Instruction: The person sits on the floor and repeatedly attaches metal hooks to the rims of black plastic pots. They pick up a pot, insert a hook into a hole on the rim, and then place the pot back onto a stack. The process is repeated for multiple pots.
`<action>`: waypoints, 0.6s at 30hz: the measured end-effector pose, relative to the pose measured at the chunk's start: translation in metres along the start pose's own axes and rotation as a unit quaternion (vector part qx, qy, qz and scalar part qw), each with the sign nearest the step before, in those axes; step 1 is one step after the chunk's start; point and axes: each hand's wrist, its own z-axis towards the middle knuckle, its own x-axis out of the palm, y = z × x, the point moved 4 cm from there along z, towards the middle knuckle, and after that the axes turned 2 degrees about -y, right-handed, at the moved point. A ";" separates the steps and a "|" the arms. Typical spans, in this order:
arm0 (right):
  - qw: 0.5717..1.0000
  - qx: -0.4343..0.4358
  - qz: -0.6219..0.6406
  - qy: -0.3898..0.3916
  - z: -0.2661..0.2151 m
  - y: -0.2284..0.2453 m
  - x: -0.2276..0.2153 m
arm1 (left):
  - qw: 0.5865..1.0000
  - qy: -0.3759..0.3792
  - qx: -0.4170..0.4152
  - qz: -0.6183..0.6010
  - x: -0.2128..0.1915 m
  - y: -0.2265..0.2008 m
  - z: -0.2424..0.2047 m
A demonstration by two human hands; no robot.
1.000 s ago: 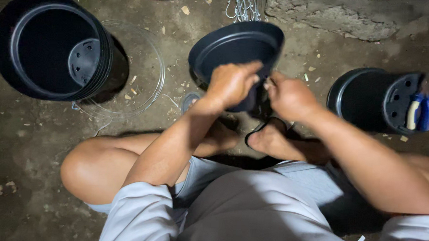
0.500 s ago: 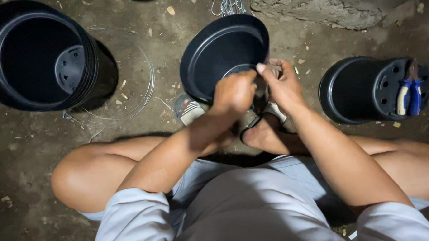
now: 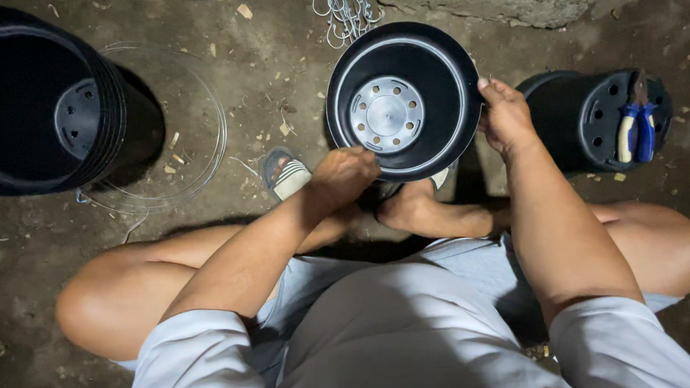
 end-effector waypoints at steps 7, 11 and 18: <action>1.000 0.010 -0.011 -0.025 0.002 -0.004 -0.011 | 0.999 -0.002 -0.004 -0.037 -0.010 -0.003 0.005; 0.996 0.033 -0.030 -0.080 0.002 -0.007 -0.021 | 0.998 0.004 -0.008 -0.067 -0.010 -0.005 0.008; 0.984 0.004 -0.119 -0.129 0.006 -0.005 -0.032 | 1.000 0.009 0.004 -0.006 -0.015 -0.014 0.011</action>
